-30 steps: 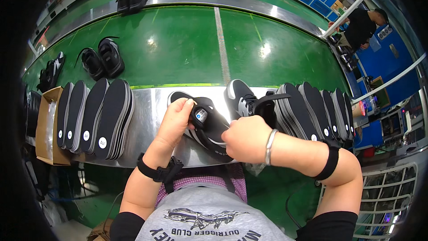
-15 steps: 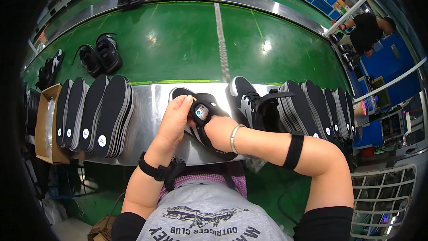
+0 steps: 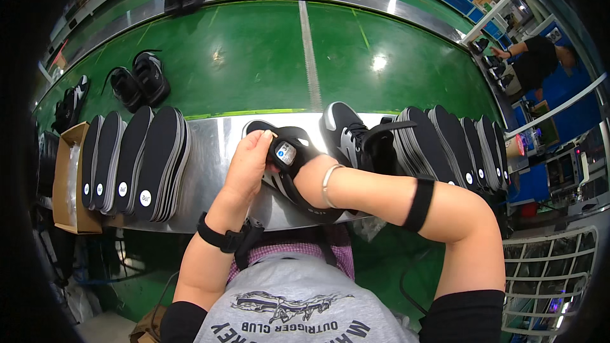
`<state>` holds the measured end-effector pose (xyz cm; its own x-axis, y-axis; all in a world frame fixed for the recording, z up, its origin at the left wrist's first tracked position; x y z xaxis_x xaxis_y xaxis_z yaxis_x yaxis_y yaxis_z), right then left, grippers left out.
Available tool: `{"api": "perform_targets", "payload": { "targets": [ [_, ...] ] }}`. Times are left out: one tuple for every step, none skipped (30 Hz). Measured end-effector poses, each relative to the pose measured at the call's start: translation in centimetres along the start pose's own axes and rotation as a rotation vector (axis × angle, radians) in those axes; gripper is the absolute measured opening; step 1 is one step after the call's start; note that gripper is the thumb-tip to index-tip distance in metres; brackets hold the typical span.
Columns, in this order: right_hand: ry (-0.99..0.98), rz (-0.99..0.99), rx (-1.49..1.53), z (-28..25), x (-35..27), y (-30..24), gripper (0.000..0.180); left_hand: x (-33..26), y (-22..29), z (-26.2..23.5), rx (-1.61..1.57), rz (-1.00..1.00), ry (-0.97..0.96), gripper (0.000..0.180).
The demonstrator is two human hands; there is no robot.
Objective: Insert insoles into finished shoes on a conveyor belt assembly line.
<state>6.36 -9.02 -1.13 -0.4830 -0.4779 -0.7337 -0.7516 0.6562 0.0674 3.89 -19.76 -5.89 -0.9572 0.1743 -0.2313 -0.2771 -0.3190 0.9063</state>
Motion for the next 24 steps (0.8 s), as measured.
{"api": "perform_targets", "payload": {
  "targets": [
    [-0.002,-0.003,-0.003,-0.5,-0.7,0.2,0.018,0.1,0.0,-0.2,-0.003,0.001,0.004,0.022],
    [-0.023,-0.028,0.079,-1.1,-2.0,0.2,0.021,0.1,0.1,-0.3,-0.012,-0.015,0.009,0.023],
    [-0.047,-0.058,0.162,-1.1,-3.0,0.2,0.026,-0.3,0.0,-0.3,-0.022,-0.034,0.017,0.024],
    [-0.053,-0.065,0.161,-0.6,-3.3,0.4,0.026,-0.4,0.0,-0.4,-0.025,-0.039,0.024,0.024],
    [-0.069,-0.106,0.178,0.1,-3.6,0.3,0.032,-0.4,0.1,-0.6,-0.003,-0.025,0.021,0.024],
    [-0.083,-0.129,0.201,0.7,-4.0,0.3,0.038,-0.3,0.3,-0.4,0.020,-0.008,0.000,0.024],
    [-0.087,-0.122,0.206,1.1,-3.8,0.2,0.038,-0.5,0.4,-0.2,0.017,-0.012,-0.009,0.024],
    [-0.121,-0.116,0.182,1.7,-3.4,0.1,0.043,-0.7,0.5,-0.1,-0.010,-0.008,-0.002,0.024],
    [-0.152,-0.113,0.153,2.0,-3.0,0.1,0.047,-0.8,0.7,-0.1,-0.036,-0.001,0.010,0.023],
    [-0.122,-0.111,0.162,2.0,-3.1,0.3,0.051,-0.9,0.8,0.0,-0.060,0.003,0.012,0.023],
    [-0.120,-0.111,0.161,2.0,-3.1,0.4,0.051,-1.0,0.8,0.1,-0.059,0.004,0.012,0.023],
    [-0.129,-0.109,0.219,2.0,-3.2,0.5,0.051,-1.1,0.7,0.2,-0.099,-0.014,0.002,0.022],
    [-0.138,-0.107,0.277,2.0,-3.2,0.7,0.051,-1.1,0.7,0.3,-0.139,-0.033,-0.008,0.022],
    [-0.134,-0.106,0.274,2.1,-3.1,0.9,0.051,-1.0,0.9,0.3,-0.137,-0.028,-0.008,0.022],
    [-0.123,-0.125,0.277,2.3,-2.8,1.0,0.050,-1.1,1.0,0.2,-0.123,-0.040,-0.014,0.022],
    [-0.112,-0.143,0.280,2.4,-2.7,1.0,0.050,-1.2,1.1,0.2,-0.108,-0.051,-0.021,0.021],
    [-0.109,-0.144,0.279,2.3,-2.8,0.8,0.050,-1.2,1.0,0.1,-0.107,-0.048,-0.020,0.021],
    [-0.088,-0.139,0.286,2.0,-3.0,0.7,0.045,-1.1,0.9,0.0,-0.094,-0.049,-0.012,0.021],
    [-0.066,-0.134,0.292,1.7,-3.1,0.6,0.040,-0.9,0.7,-0.1,-0.081,-0.050,-0.004,0.021],
    [-0.063,-0.131,0.285,1.5,-3.2,0.6,0.040,-0.9,0.6,-0.2,-0.083,-0.042,-0.004,0.021],
    [0.135,-0.123,0.317,0.8,-3.3,0.7,0.034,-0.9,0.3,-0.3,-0.073,-0.043,-0.009,0.021],
    [0.332,-0.117,0.348,-0.1,-3.5,0.9,0.027,-0.9,0.2,-0.4,-0.063,-0.046,-0.013,0.021],
    [0.595,-0.047,0.346,-1.4,-4.2,1.1,0.015,-0.9,0.4,-0.5,-0.067,-0.039,-0.004,0.021],
    [0.828,-0.043,0.270,-2.3,-4.8,1.0,0.012,-0.9,0.5,-0.3,-0.058,-0.041,-0.031,0.021]
  ]
}}
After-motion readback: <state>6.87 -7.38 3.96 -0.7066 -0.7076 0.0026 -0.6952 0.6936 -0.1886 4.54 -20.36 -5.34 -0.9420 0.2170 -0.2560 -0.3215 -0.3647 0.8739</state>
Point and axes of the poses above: each hand's wrist, its own x-axis towards the middle knuckle, its own z-axis out of the palm, y = z × x, the point moved 3 cm from there along x, towards the middle knuckle, and after that the axes turned 1 degree about -z, right-handed, at the moved point
